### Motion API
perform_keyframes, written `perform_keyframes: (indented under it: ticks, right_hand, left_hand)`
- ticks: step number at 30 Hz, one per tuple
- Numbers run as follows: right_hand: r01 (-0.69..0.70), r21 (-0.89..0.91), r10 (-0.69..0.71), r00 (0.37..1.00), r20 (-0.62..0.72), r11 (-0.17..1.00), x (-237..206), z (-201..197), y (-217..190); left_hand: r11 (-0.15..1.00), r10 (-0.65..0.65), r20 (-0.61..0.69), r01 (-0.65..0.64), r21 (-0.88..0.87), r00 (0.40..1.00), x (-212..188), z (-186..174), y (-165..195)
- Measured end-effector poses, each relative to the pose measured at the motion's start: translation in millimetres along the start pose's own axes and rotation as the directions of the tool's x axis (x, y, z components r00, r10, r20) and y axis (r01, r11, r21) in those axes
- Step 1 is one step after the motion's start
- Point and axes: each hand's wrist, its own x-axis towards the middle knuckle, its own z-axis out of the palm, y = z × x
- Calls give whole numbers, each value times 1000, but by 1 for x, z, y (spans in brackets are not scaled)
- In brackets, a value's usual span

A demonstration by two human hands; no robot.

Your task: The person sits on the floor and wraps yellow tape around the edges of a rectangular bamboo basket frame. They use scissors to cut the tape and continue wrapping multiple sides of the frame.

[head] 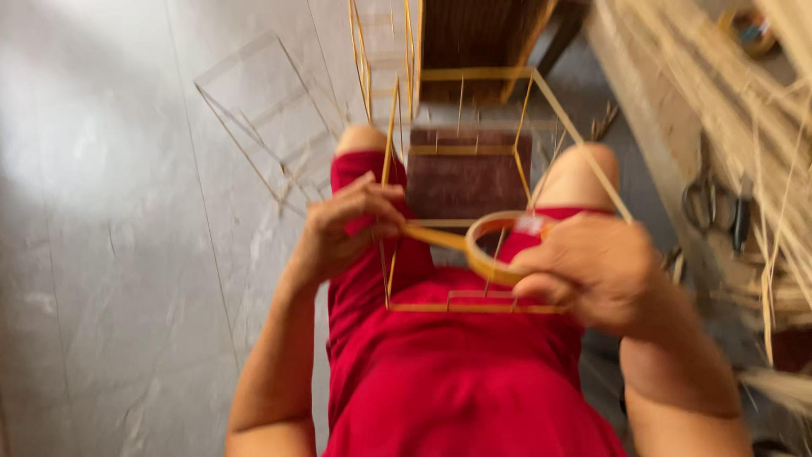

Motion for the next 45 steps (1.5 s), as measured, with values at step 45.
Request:
perform_keyframes:
  ticks: [45]
  right_hand:
    - [-344,-695,362,924,-128,632,-115,-56,35]
  left_hand:
    - [968,-245,-76,248,30,966,-13,17,28]
